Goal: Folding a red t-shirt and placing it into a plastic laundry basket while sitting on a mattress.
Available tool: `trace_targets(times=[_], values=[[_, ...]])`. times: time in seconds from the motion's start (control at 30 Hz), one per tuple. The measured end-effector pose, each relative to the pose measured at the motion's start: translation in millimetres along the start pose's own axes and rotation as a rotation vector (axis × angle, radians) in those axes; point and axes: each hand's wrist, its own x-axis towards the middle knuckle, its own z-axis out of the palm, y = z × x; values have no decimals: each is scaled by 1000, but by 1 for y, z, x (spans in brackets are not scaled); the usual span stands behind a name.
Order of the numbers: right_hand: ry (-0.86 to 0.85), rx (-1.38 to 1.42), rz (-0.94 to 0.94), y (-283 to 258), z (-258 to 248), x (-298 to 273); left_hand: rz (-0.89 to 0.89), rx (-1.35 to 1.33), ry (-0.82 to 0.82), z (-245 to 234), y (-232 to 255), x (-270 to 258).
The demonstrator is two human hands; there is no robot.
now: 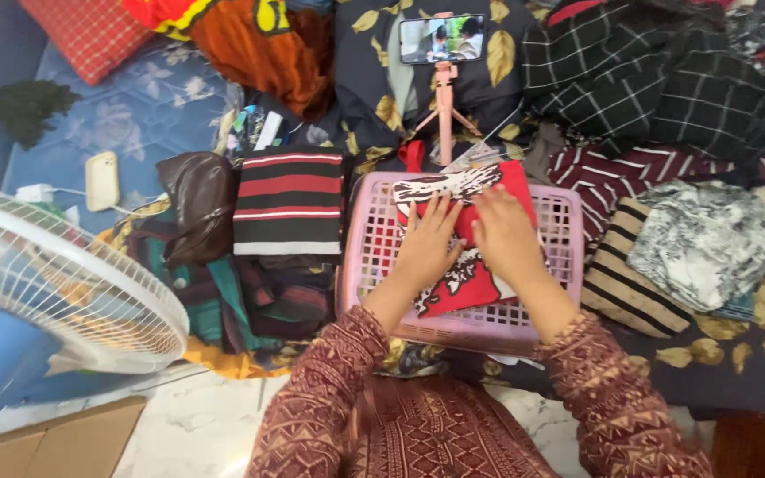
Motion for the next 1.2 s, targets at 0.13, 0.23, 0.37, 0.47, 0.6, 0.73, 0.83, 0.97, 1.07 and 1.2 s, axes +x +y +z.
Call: trace_targets(times=[0.13, 0.23, 0.37, 0.47, 0.6, 0.73, 0.83, 0.97, 1.07, 1.2], values=[[-128, -16, -77, -27, 25, -8, -29, 140, -32, 8, -18, -29], [-81, -40, -70, -30, 21, -12, -90, 62, -28, 2, -18, -42], [-81, -97, 75, -22, 13, -13, -176, 90, 2, 0, -13, -45], [-68, -154, 159, -6, 11, -12, -206, 81, 7, 0, -10, -44], [-73, -83, 280, 15, 18, -11, -218, 110, -7, 1, -9, -42], [-90, -80, 334, 15, 19, -12, -218, 86, 4, 2, -10, -43], [-52, -33, 369, 19, 23, -13, -200, -40, 53, 1, -13, -41], [-38, -13, 389, 22, 26, -16, -165, -167, 65, 2, -18, -36], [-60, 12, 439, 19, 22, -12, -140, -217, 101, 4, -24, -25], [-94, 48, 480, 13, 22, -17, -174, -261, 103, -4, -33, -8]])
